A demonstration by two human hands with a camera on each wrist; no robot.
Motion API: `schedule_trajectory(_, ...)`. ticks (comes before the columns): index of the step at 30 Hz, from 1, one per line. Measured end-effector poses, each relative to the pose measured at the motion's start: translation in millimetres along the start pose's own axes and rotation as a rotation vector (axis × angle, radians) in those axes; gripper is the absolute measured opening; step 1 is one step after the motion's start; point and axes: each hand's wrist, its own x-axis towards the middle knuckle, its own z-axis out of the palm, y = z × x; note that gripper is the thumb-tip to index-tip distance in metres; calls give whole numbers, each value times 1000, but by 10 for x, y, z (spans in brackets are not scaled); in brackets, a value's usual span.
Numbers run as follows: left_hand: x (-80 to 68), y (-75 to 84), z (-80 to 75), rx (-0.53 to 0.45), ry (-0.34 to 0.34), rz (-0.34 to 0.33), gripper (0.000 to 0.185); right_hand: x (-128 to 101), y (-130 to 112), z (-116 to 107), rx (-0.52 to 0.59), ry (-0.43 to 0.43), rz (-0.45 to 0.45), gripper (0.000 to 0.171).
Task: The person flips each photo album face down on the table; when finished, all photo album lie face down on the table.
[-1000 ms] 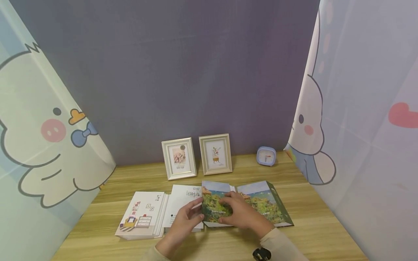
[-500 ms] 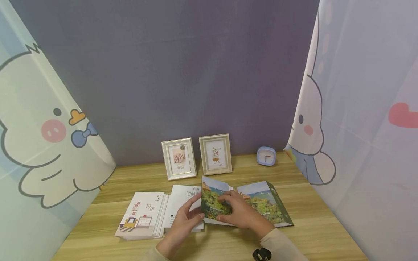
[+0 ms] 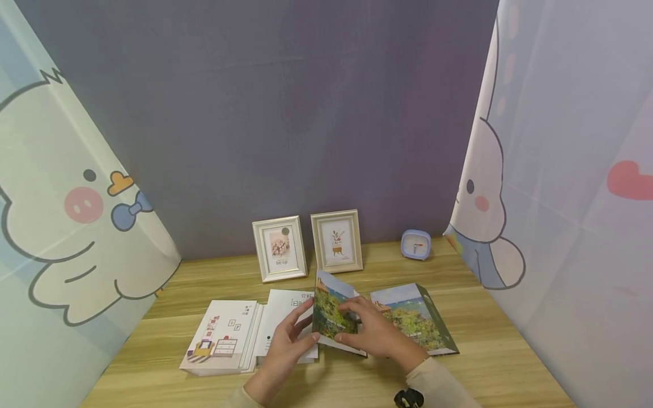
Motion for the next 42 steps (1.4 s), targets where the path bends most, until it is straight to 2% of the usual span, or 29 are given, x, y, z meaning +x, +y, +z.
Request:
schedule_trajectory(7,3,2,-4,9,7,39,74,0,-22,24,85,11,-23,64)
schedule_trajectory(12,0,0,-6,-13,11,42,69,4,-24,34,129,20,-45,66)
schedule_trajectory(18,4,-2,-2,-63,14,35,67,19,-22,40,154,34,-70,66)
schedule_trajectory(25,4,5,-1,-40,9,40,66,28,-47,53,161,48,-94,68)
schedule_trajectory(31,0,14,23,7,18,77,61,25,-60,64,174,59,-99,72)
schedule_trajectory(38,-4,-11,45,82,-6,181,53,21,-69,65,174,88,-92,76)
schedule_trajectory(42,-11,-9,55,87,-14,195,51,17,-70,69,196,89,-93,75)
